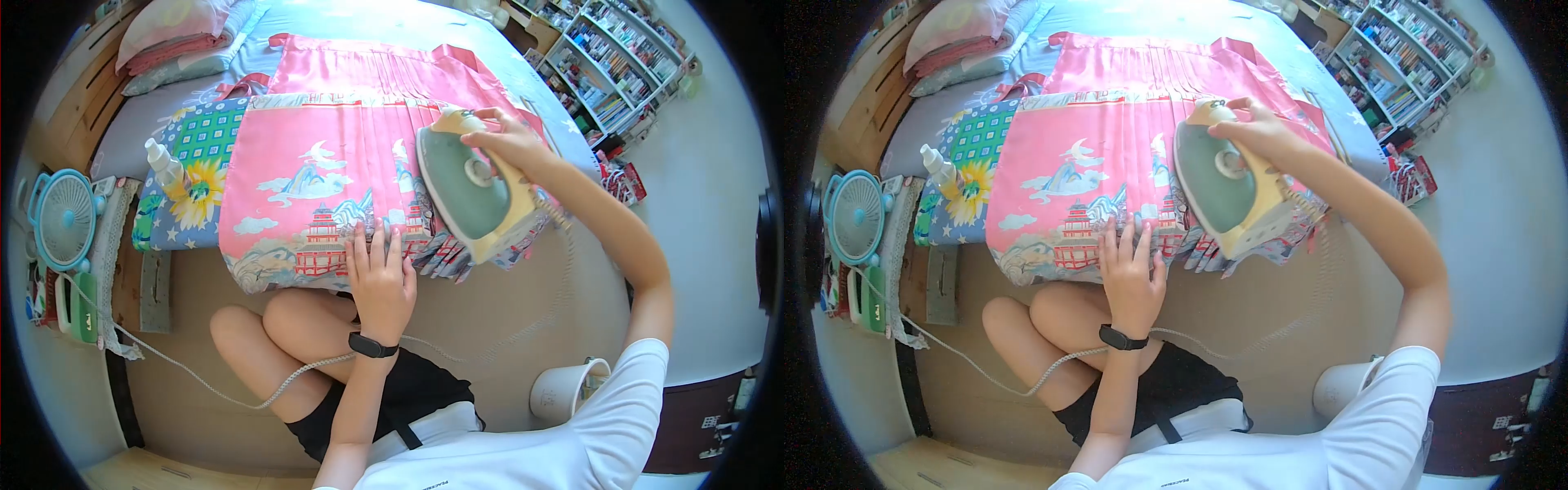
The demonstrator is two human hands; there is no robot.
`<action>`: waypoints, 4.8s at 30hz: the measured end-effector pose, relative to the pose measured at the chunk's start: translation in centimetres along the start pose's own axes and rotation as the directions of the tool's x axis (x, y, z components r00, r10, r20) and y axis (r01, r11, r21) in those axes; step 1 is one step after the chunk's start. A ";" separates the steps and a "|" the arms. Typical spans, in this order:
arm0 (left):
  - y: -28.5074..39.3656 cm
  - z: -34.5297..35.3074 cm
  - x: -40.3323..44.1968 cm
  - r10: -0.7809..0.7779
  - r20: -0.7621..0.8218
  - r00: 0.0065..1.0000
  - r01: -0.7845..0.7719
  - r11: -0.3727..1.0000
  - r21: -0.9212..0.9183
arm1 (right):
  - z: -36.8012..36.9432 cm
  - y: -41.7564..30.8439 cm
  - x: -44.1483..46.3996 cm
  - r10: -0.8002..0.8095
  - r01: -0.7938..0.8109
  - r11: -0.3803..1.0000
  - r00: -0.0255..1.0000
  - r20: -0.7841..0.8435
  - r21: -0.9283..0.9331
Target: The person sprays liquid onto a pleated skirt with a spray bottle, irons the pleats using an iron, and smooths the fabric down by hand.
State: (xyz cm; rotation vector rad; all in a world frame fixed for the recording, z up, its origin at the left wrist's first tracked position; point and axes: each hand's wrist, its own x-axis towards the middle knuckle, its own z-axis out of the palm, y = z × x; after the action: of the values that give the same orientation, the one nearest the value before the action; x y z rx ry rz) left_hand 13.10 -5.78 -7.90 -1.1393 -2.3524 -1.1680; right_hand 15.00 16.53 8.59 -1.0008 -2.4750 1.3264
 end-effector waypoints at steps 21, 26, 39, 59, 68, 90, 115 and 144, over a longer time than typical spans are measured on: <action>0.8 -1.8 -1.0 -0.021 -0.034 0.999 0.013 0.976 -0.216 | -1.0 0.8 -1.2 0.121 -0.097 0.980 0.984 -0.133 0.177; 0.2 -3.3 0.0 -0.037 -0.030 0.999 0.031 0.982 -0.187 | -4.0 8.4 -5.2 0.104 0.179 0.833 0.879 -0.466 0.524; -7.4 -1.6 9.9 0.244 0.319 0.916 -0.355 0.864 0.358 | 19.5 36.6 -17.9 0.413 -0.251 0.833 0.875 -0.252 0.493; -5.6 -1.1 -4.4 0.107 0.581 0.807 -0.145 0.989 0.018 | 26.8 42.1 -19.6 0.374 -0.315 0.927 0.819 0.435 -0.204; -6.7 -1.3 -4.2 -0.077 0.986 0.146 0.737 -0.656 -0.160 | 25.2 38.6 -18.2 0.247 -0.516 0.703 0.822 0.513 0.489; -3.2 8.4 -9.2 -0.517 0.837 0.182 0.276 -0.790 -0.548 | 25.3 24.9 -9.3 0.116 -0.248 -0.123 0.958 0.262 0.961; -2.1 8.0 -10.0 -0.429 0.853 0.296 0.462 -0.718 -0.522 | 23.5 23.5 -10.1 0.320 -0.218 0.250 0.938 0.132 0.943; -1.9 11.1 -9.3 -0.394 0.844 0.363 0.515 -0.670 -0.534 | 20.5 33.0 -9.2 0.011 -0.012 -0.308 1.000 0.016 0.951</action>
State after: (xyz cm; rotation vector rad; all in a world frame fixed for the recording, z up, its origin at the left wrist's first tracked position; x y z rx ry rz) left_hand 18.71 -2.89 -21.07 0.8682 -1.2685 -3.8697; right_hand 29.13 9.40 -28.04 -0.3685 -0.3289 2.4550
